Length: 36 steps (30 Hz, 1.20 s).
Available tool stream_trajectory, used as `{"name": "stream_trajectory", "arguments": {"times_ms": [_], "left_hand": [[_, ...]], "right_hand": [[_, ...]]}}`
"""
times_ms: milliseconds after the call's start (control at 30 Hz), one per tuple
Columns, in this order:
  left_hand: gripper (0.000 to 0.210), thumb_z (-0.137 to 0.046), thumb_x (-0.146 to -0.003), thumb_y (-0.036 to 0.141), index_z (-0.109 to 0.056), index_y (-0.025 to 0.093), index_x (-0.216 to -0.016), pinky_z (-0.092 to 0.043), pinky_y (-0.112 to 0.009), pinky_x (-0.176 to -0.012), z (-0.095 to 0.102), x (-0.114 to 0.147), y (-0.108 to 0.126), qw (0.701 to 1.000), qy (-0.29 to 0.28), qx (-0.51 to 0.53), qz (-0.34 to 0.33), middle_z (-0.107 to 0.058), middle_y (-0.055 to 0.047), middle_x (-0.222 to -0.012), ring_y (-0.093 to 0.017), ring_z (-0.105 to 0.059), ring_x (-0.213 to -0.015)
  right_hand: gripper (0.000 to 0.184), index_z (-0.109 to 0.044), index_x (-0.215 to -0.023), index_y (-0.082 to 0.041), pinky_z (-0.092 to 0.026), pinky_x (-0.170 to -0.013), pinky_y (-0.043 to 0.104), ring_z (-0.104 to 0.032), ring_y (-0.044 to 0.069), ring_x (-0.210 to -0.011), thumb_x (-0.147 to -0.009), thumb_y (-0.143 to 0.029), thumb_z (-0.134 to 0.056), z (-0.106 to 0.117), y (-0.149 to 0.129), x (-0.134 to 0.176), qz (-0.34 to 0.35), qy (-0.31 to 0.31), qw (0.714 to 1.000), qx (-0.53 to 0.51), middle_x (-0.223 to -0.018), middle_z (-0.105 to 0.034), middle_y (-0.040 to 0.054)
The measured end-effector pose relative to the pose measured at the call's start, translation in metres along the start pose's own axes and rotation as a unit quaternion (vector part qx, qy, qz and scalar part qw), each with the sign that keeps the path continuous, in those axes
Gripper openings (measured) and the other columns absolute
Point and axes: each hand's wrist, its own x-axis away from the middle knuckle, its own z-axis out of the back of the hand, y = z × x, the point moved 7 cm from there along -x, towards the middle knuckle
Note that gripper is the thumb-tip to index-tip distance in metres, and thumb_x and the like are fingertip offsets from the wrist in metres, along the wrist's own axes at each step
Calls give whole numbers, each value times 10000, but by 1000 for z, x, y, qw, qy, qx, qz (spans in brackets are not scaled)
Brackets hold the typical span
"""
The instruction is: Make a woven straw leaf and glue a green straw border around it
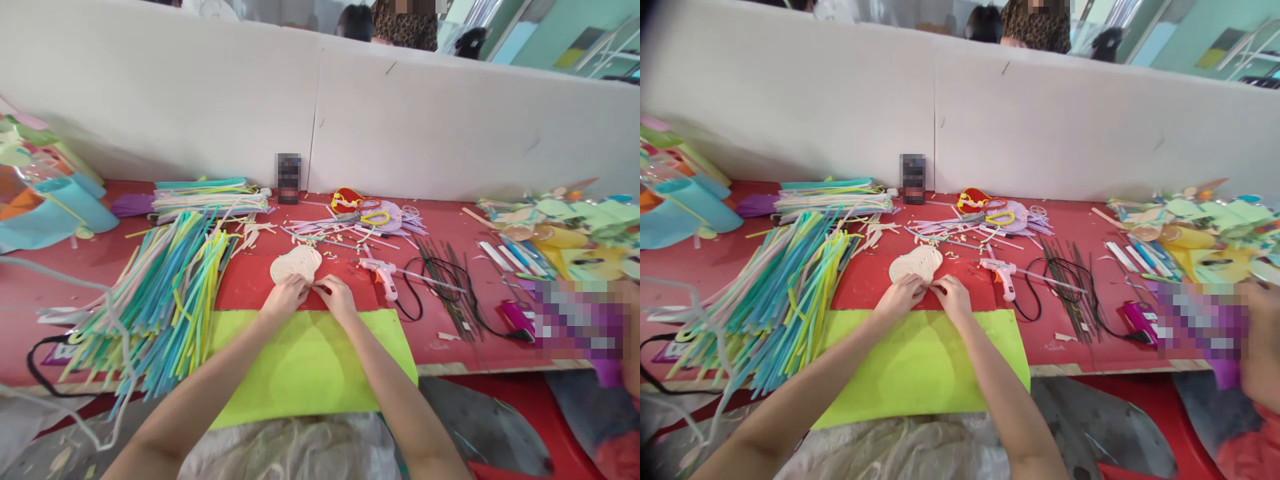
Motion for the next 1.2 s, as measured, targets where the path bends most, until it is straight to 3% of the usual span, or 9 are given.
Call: {"name": "stream_trajectory", "arguments": {"times_ms": [533, 633, 733, 767, 833, 900, 1000, 1133, 1200], "left_hand": [[102, -581, -846, 158, -639, 190, -924, -479, -307, -862, 7, -2, -4, 992, 17, 124, 19, -648, -50, -964, -194, -601, -946], [128, -552, -887, 217, -645, 189, -970, -488, -297, -856, 24, 1, -16, 978, 68, 199, 17, -656, -56, -987, -179, -617, -937], [204, -443, -939, 221, -636, 186, -996, -472, -326, -909, 57, 12, -50, 955, 218, 158, 126, -655, -71, -1007, -189, -608, -989], [224, -429, -946, 234, -634, 188, -1021, -466, -345, -922, 65, 16, -62, 945, 243, 124, 179, -651, -79, -1025, -202, -601, -1005], [232, -461, -932, 276, -645, 192, -1045, -455, -410, -933, 70, 24, -81, 929, 237, 41, 282, -634, -106, -1079, -250, -585, -1028], [260, -473, -926, 332, -664, 192, -1034, -426, -492, -948, 67, 28, -92, 918, 194, -22, 345, -608, -135, -1144, -315, -548, -1090], [261, -473, -919, 346, -681, 197, -970, -378, -539, -986, 54, 27, -94, 923, 150, -19, 354, -582, -142, -1180, -348, -496, -1156], [163, -599, -826, 318, -656, 192, -912, -310, -538, -1063, 43, 24, -95, 907, 198, 162, 336, -569, -130, -1198, -339, -445, -1231], [188, -619, -804, 325, -629, 178, -922, -376, -484, -1031, 38, 20, -97, 890, 211, 241, 324, -602, -123, -1139, -296, -520, -1158]], "right_hand": [[161, -724, -892, -229, -505, -778, 297, -646, 182, -817, -906, -323, -594, 4, 1, 0, 8, 12, 999, -31, -859, -694, 46], [173, -721, -896, -214, -508, -772, 297, -653, 179, -799, -910, -325, -589, 9, 2, 0, 10, 38, 998, -45, -861, -700, 52], [212, -723, -918, -205, -511, -790, 304, -659, 180, -805, -930, -335, -555, 12, 3, 0, 3, 57, 997, -47, -866, -698, 61], [224, -723, -948, -208, -513, -794, 304, -658, 179, -810, -937, -341, -543, 12, 2, 0, 3, 57, 997, -46, -880, -695, 61], [249, -716, -1035, -223, -515, -805, 299, -656, 175, -833, -946, -356, -525, 10, -1, 1, 8, 50, 998, -40, -924, -687, 61], [277, -708, -1092, -236, -513, -813, 288, -654, 171, -867, -952, -372, -512, 8, -5, 4, 16, 44, 999, -23, -970, -674, 63], [304, -717, -1090, -237, -506, -814, 273, -648, 168, -905, -964, -383, -482, 6, -10, 7, 25, 46, 999, 10, -1010, -661, 68], [328, -725, -1071, -233, -500, -825, 271, -643, 171, -907, -978, -379, -447, 5, -11, 8, 24, 46, 998, 31, -1007, -665, 68], [330, -728, -1066, -237, -499, -833, 277, -644, 176, -905, -975, -385, -447, 4, -10, 8, 21, 43, 998, 31, -1002, -668, 68]]}}
